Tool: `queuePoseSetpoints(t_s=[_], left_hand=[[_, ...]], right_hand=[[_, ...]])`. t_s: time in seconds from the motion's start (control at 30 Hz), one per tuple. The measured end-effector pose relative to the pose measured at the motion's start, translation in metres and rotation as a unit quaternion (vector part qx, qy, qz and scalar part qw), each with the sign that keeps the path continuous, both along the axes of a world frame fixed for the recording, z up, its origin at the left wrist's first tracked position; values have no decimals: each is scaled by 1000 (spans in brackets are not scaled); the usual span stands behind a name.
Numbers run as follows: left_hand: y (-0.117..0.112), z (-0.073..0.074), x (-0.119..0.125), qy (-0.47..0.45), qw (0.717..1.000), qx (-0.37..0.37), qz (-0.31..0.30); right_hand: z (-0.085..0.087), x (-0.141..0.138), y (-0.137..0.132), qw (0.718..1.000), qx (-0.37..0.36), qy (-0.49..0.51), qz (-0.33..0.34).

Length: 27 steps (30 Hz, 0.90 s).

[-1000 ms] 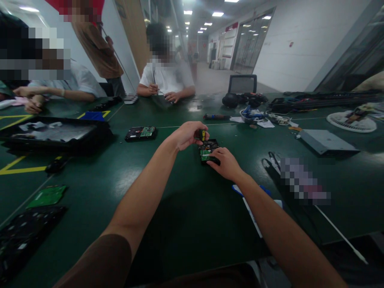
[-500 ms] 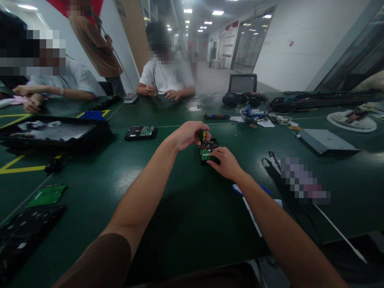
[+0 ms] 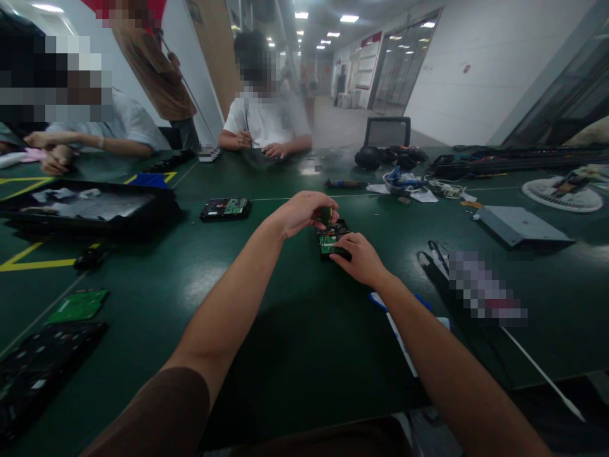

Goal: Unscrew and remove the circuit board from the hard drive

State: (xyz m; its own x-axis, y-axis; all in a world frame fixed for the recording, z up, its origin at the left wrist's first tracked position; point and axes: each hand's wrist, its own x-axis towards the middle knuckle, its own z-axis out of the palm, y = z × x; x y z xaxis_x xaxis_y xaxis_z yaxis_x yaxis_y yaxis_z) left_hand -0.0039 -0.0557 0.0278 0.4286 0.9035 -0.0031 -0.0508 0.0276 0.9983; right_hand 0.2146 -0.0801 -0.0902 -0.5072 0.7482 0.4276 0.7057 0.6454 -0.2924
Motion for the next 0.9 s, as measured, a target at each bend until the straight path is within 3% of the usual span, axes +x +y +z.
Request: queuePoseSetpoints(t_s=[0.13,0.37,0.63,0.9], left_hand=[[2,-2,2,-25,1000,-9,4],[-2,3,3,54,992,91,62],[3,-3,0,-35,999,-13,10],[6,-2,-1,23,997,52,55]], right_hand=[[0,0,0,1000,2,-2,3],[0,0,0,1000,4,-3,3],[0,0,0,1000,2,2,2],[2,0,-1,1000,3,0,5]])
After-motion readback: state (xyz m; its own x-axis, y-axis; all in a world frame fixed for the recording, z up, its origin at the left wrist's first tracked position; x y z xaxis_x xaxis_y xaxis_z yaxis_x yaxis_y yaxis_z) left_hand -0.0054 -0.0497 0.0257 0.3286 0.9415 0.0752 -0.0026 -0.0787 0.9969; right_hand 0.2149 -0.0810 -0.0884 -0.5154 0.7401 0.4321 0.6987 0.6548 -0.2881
